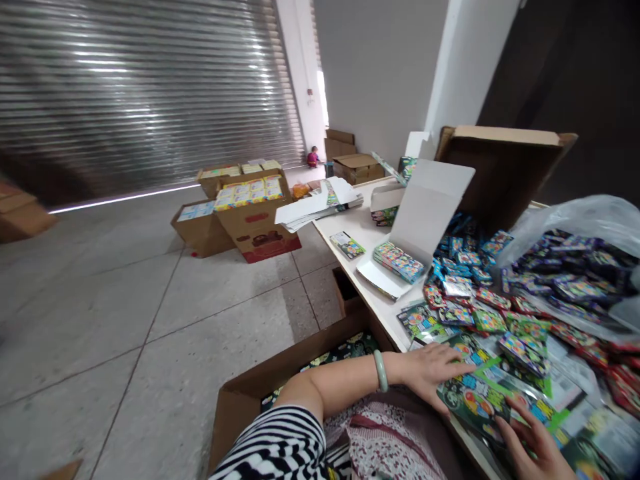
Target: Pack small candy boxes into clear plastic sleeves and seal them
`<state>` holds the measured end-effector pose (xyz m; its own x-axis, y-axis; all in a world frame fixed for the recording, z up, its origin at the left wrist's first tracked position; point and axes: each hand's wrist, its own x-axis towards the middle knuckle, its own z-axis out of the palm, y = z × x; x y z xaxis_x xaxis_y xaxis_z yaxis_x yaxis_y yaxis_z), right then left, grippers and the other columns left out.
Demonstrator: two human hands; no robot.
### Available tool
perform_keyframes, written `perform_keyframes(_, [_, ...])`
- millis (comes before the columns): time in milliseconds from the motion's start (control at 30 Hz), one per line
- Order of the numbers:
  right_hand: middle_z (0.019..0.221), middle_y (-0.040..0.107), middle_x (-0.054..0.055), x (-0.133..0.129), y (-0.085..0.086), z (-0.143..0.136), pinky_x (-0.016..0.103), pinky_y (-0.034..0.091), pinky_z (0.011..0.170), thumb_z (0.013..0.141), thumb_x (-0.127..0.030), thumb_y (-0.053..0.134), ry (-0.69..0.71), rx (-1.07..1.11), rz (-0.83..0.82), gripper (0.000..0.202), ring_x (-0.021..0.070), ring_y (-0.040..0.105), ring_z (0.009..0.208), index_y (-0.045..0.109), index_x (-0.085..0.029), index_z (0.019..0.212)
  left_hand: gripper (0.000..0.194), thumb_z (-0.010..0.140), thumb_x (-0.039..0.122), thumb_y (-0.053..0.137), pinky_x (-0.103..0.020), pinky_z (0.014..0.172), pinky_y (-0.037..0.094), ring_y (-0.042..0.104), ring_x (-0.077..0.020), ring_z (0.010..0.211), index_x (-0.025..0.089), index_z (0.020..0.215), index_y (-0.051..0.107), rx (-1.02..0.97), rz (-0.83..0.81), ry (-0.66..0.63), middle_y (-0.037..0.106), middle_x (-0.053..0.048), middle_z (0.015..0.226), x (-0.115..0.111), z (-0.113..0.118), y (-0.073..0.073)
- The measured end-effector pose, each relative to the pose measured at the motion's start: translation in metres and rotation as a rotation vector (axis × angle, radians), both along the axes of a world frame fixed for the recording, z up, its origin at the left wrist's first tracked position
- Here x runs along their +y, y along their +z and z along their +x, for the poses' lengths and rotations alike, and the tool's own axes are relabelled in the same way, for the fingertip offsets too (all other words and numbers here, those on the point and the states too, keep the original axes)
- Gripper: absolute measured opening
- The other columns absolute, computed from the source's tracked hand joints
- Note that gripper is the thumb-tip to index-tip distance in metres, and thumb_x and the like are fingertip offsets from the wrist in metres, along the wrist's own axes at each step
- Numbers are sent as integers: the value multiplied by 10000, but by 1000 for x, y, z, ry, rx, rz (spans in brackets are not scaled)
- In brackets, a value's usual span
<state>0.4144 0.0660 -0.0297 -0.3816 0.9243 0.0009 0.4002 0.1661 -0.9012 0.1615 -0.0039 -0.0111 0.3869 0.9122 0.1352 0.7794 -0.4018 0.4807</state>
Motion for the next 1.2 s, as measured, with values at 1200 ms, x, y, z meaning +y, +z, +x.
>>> perform_keyframes(1200, [1239,634,304,242,58,13,447,446,930,930,-163,459,-251,-955,314,358,355,580,1128,684,0,1157,936,820,486,729,-528,1114,449,525,-333,1305,278,1570,209,-44,140,132,504,-148,1418,18,-33,22])
